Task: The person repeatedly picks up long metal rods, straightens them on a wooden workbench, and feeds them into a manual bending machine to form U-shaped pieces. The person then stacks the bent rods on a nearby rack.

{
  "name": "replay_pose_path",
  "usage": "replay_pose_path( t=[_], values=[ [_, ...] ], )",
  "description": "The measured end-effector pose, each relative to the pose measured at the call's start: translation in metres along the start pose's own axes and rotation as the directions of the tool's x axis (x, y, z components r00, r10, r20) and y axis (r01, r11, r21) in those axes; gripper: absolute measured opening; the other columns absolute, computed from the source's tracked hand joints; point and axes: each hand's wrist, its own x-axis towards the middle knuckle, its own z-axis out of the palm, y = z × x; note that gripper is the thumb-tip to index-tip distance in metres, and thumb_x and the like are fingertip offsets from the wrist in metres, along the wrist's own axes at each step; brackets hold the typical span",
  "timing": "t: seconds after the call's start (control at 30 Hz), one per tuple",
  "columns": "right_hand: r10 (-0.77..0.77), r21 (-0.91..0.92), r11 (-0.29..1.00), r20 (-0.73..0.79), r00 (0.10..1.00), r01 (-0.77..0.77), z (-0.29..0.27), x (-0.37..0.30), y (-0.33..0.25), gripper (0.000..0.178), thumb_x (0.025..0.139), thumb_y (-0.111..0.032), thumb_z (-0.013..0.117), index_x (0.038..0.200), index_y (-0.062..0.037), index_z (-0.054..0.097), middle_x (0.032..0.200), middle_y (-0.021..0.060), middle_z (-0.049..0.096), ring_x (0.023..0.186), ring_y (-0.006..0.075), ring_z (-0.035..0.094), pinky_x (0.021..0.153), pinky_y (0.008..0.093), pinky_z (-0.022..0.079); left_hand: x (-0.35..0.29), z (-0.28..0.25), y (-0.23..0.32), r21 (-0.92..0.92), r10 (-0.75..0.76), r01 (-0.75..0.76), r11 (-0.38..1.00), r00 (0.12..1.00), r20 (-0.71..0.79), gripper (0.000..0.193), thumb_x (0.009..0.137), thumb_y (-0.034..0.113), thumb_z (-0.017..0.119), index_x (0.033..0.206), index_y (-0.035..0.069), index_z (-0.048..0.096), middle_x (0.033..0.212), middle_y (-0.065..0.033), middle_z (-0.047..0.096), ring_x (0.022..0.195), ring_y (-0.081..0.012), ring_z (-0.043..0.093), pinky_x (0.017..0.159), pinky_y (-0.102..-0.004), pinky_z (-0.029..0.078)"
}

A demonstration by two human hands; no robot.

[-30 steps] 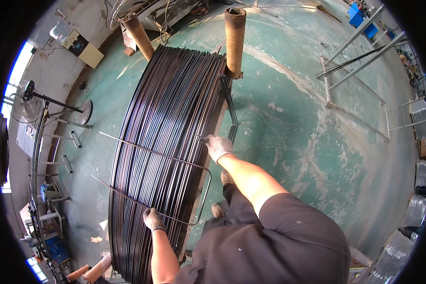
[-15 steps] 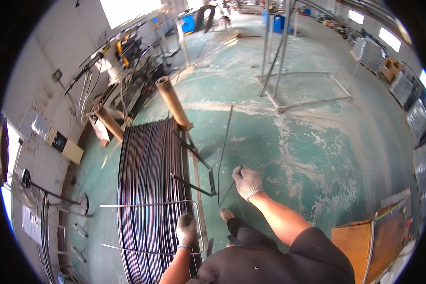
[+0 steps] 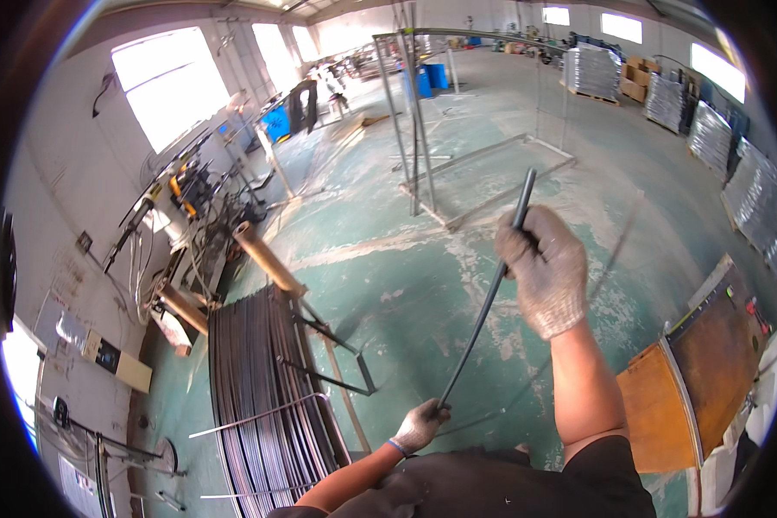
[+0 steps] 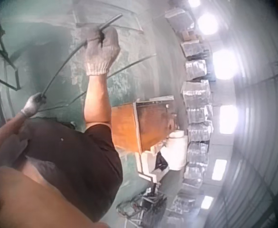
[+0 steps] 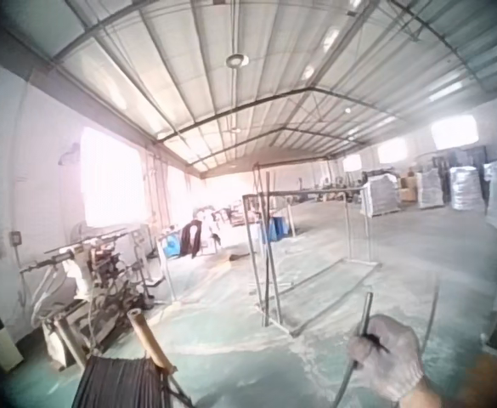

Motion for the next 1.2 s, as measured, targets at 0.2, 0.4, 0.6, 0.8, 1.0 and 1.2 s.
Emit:
replay_pose_path(
  t=[0.2,0.4,0.6,0.8,1.0,1.2],
  values=[
    [-0.163,-0.343,0.938,-0.292,0.942,0.056,-0.159,-0.007,0.004,0.028,0.106,-0.018,0.075,0.127,0.0008,0.073,0.106,0.0055,0.07,0.087,0.0145,0.064,0.079,0.03,0.054,0.043,0.095,0.1,-0.138,0.069,-0.057,0.989,0.994,0.084,0.014,0.111,0.018,0.071,0.109,0.004,0.072,0.085,0.0002,0.058,0.084,-0.0112,0.054,0.078,-0.0307,0.05],
    [-0.361,-0.654,0.686,-0.688,0.63,-0.32,-0.394,-0.164,0.133,0.047,0.105,-0.03,0.083,0.139,0.0001,0.069,0.13,0.0102,0.069,0.103,0.022,0.068,0.093,0.0368,0.058,0.106,0.189,0.238,-0.278,0.454,-0.395,0.876,0.869,0.197,0.008,0.108,0.009,0.073,0.109,0.002,0.077,0.09,-0.0039,0.065,0.084,-0.0121,0.057,0.074,-0.0332,0.051],
    [-0.398,-0.73,0.44,-0.68,0.616,-0.522,-0.47,-0.256,0.167,0.076,0.091,-0.007,0.091,0.157,-0.001,0.052,0.148,0.0203,0.063,0.124,0.0366,0.067,0.104,0.0466,0.059,0.162,0.284,0.324,-0.388,0.659,-0.533,0.752,0.633,0.407,0.017,0.093,-0.014,0.069,0.103,-0.004,0.079,0.099,-0.0119,0.078,0.092,-0.0184,0.07,0.08,-0.033,0.055],
    [-0.529,-0.61,0.357,-0.756,0.385,-0.708,-0.552,-0.279,0.223,0.084,0.083,-0.014,0.098,0.155,-0.0033,0.055,0.149,0.0181,0.057,0.12,0.0327,0.062,0.101,0.0446,0.056,0.214,0.395,0.418,-0.111,0.426,-0.484,0.868,0.609,0.669,0.018,0.096,-0.003,0.077,0.114,0.0,0.079,0.09,-0.0042,0.071,0.084,-0.0121,0.065,0.077,-0.0305,0.054],
    [-0.58,-0.398,0.362,-0.804,0.132,-0.843,-0.6,-0.279,0.248,0.088,0.079,-0.002,0.096,0.155,-0.0029,0.052,0.15,0.016,0.056,0.124,0.0315,0.061,0.104,0.0434,0.056,0.268,0.489,0.476,-0.165,0.309,-0.296,0.941,0.551,0.775,0.012,0.101,0.003,0.071,0.109,0.004,0.079,0.081,0.0012,0.065,0.075,-0.007,0.06,0.067,-0.0279,0.051],
    [0.152,0.134,0.885,-0.988,0.005,-0.446,-0.647,-0.33,0.332,0.043,0.104,-0.011,0.079,0.142,-0.0008,0.06,0.097,0.0028,0.066,0.091,0.0132,0.064,0.087,0.0325,0.058,0.319,0.603,0.532,-0.346,0.326,-0.044,0.937,0.463,0.824,0.022,0.113,0.019,0.064,0.117,-0.001,0.07,0.074,0.0024,0.057,0.062,-0.0091,0.052,0.06,-0.0275,0.044]
  ],
)
